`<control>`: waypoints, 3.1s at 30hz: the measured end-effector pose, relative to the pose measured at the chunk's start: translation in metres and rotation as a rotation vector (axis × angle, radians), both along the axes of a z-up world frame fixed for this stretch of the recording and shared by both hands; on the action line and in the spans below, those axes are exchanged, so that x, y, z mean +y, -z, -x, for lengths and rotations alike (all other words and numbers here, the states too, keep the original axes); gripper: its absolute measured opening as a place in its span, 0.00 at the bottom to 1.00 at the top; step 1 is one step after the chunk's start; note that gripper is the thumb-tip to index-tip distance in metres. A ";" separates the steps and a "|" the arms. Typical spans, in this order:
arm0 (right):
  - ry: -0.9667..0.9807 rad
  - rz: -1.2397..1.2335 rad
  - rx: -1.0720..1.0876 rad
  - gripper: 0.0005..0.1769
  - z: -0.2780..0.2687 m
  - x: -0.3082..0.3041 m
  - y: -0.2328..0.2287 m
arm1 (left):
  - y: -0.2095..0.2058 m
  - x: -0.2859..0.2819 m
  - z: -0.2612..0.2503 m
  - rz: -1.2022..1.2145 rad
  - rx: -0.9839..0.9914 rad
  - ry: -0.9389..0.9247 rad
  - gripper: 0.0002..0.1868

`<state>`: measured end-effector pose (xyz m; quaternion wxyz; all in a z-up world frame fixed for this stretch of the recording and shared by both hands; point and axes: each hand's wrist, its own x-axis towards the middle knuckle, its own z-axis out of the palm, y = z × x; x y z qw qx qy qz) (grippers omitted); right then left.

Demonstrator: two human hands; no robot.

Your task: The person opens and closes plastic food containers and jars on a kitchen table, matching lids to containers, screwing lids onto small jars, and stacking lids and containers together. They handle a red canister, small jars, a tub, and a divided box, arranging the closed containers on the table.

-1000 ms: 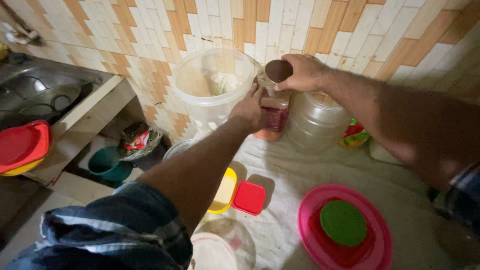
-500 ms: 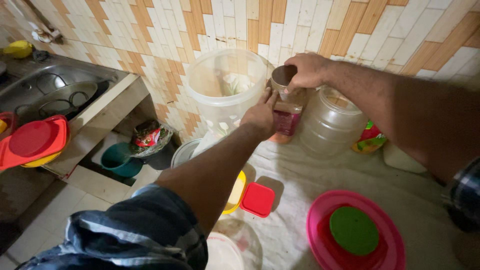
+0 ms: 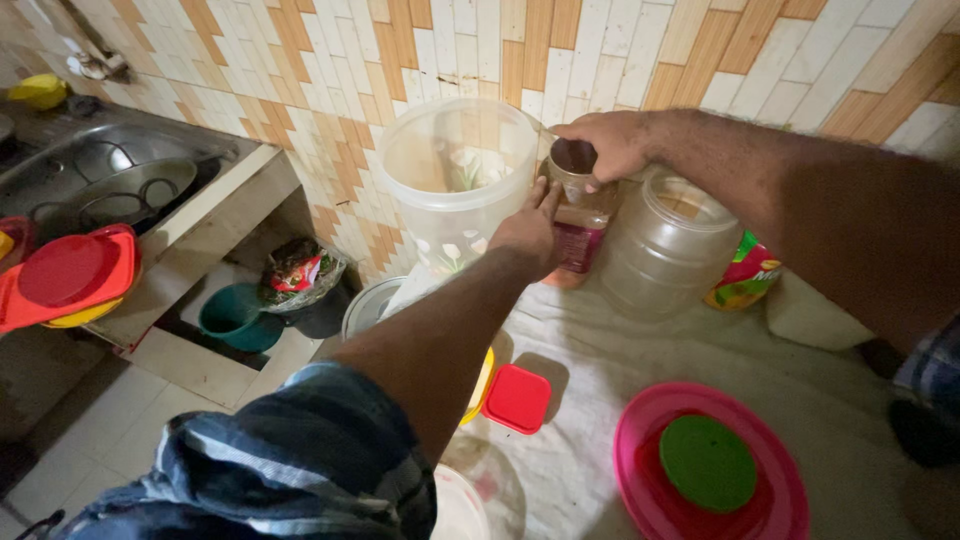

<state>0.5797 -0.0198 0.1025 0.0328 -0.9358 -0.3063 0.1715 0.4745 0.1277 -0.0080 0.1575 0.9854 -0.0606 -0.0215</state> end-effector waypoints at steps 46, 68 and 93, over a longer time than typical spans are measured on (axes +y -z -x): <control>0.042 -0.337 -0.094 0.65 -0.007 -0.019 0.027 | 0.005 0.001 0.001 0.105 -0.053 -0.008 0.50; 0.104 -0.270 -0.105 0.58 -0.008 -0.023 0.033 | -0.014 -0.024 0.006 0.406 -0.343 -0.288 0.29; 0.335 -0.493 -0.327 0.41 0.021 -0.012 0.067 | 0.007 -0.051 -0.013 0.657 -0.424 -0.512 0.25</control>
